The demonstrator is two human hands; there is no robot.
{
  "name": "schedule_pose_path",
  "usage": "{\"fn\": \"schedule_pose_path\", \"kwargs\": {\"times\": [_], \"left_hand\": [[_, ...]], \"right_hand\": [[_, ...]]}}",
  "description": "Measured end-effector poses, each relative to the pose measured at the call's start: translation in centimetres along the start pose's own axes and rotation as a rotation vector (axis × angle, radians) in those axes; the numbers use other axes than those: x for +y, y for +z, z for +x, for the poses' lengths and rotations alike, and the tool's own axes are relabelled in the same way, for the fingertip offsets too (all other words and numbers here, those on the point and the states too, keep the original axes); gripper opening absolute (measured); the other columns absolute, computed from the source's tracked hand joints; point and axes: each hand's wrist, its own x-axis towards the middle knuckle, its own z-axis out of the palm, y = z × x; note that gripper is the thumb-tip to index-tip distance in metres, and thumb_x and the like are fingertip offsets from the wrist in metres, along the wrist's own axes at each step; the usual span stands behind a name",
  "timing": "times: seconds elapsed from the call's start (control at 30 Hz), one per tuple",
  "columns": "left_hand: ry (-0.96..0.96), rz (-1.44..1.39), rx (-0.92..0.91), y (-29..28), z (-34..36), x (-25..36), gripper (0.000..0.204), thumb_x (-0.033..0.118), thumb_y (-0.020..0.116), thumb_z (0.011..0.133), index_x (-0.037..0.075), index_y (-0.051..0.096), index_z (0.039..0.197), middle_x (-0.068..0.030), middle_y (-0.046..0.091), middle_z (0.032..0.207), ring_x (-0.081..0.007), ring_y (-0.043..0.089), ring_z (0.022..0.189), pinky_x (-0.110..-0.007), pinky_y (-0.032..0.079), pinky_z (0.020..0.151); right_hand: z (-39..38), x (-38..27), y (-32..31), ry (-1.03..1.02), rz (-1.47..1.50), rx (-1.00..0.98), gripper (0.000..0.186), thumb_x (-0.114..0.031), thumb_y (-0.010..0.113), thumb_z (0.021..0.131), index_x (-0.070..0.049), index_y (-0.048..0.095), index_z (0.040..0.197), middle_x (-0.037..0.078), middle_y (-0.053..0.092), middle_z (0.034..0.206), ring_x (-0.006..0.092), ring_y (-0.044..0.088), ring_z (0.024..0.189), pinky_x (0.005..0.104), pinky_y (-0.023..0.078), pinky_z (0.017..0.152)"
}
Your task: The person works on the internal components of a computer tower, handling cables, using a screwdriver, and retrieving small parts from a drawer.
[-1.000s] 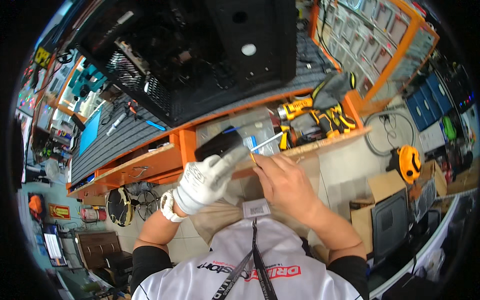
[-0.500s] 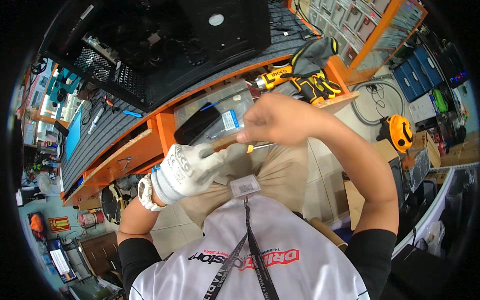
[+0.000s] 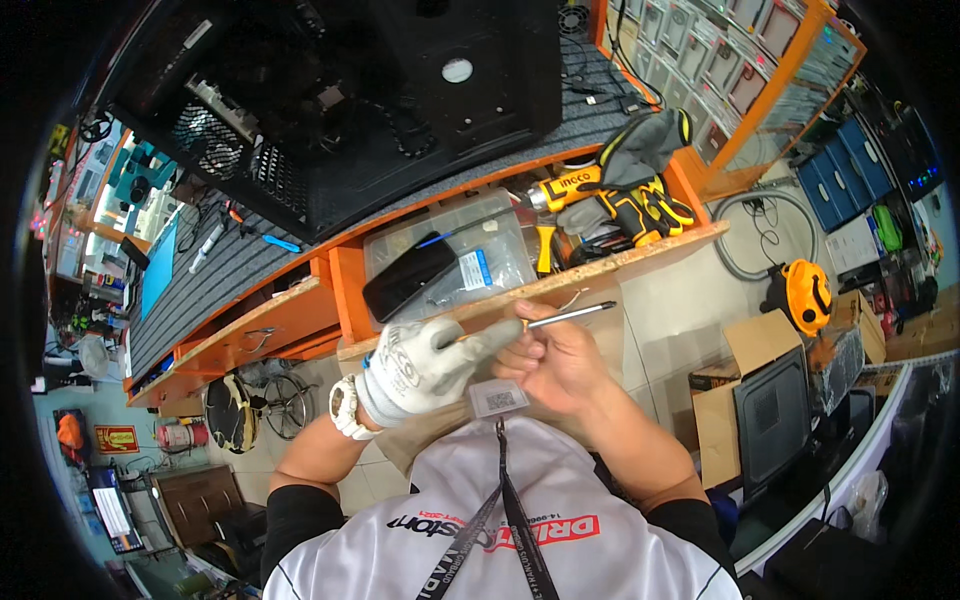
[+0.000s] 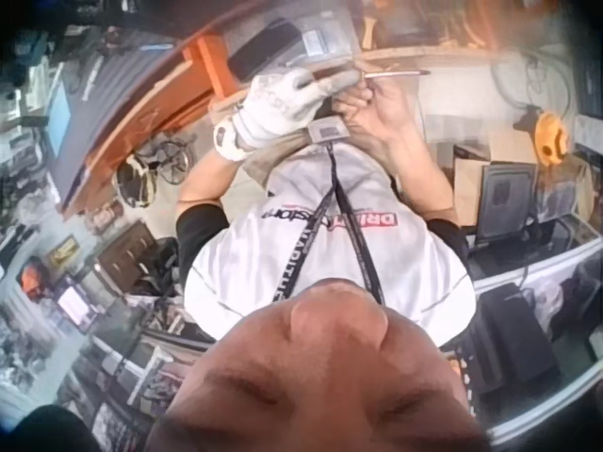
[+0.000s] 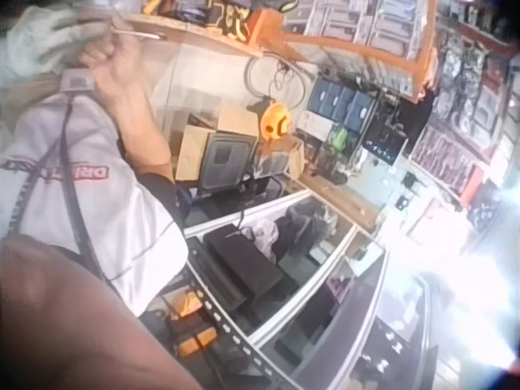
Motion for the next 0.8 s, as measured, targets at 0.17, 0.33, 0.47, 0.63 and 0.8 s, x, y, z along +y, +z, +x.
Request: {"fn": "schedule_pose_path", "kwargs": {"times": [0.17, 0.33, 0.47, 0.63, 0.8], "left_hand": [[-0.025, -0.418, -0.063, -0.2, 1.5, -1.1, 0.054, 0.011, 0.082, 0.089, 0.014, 0.078, 0.142, -0.0089, 0.07, 0.089, -0.0321, 0.073, 0.077, -0.047, 0.061, 0.068], [0.04, -0.371, 0.089, -0.4, 7.5, -4.1, 0.05, 0.008, 0.076, 0.092, 0.014, 0.077, 0.141, -0.018, 0.077, 0.105, -0.0412, 0.076, 0.094, -0.05, 0.062, 0.085], [0.071, -0.288, -0.116, 0.2, 13.5, -6.8, 0.044, 0.015, 0.071, 0.101, 0.011, 0.068, 0.145, -0.0245, 0.079, 0.122, -0.0471, 0.075, 0.113, -0.056, 0.059, 0.097], [-0.222, -0.671, -0.103, 6.4, 16.9, -8.1, 0.077, 0.023, 0.087, 0.093, 0.009, 0.048, 0.159, -0.0214, 0.08, 0.126, -0.0382, 0.081, 0.115, -0.047, 0.063, 0.099], [-0.418, -1.07, -0.317, 8.3, 17.9, -6.8, 0.065, 0.006, 0.076, 0.097, 0.005, 0.052, 0.158, -0.009, 0.074, 0.127, -0.0203, 0.073, 0.112, -0.037, 0.061, 0.1]], "right_hand": [[0.3, -3.1, -0.3, -0.341, -0.865, 0.064, 0.063, -0.061, 0.056, 0.118, 0.0, 0.073, 0.121, 0.001, 0.067, 0.088, 0.0125, 0.063, 0.082, 0.0342, 0.054, 0.087], [4.0, -4.3, 1.9, -0.963, -0.994, 0.036, 0.076, -0.056, 0.066, 0.112, 0.003, 0.055, 0.159, 0.006, 0.071, 0.124, 0.0172, 0.068, 0.115, 0.0354, 0.058, 0.104], [6.6, -9.5, 1.8, -0.846, -0.736, 0.327, 0.035, -0.021, 0.081, 0.11, 0.001, 0.074, 0.135, 0.006, 0.078, 0.105, 0.0127, 0.075, 0.084, 0.0289, 0.066, 0.072], [5.9, -16.3, -2.1, -0.897, -0.764, 0.402, 0.028, -0.009, 0.083, 0.106, 0.003, 0.074, 0.129, 0.011, 0.082, 0.105, 0.0121, 0.075, 0.078, 0.0262, 0.066, 0.07], [3.3, -27.7, -4.8, -0.929, -0.778, 0.325, 0.024, -0.006, 0.078, 0.109, 0.0, 0.073, 0.131, 0.013, 0.082, 0.108, 0.0114, 0.075, 0.08, 0.0243, 0.065, 0.073]]}}
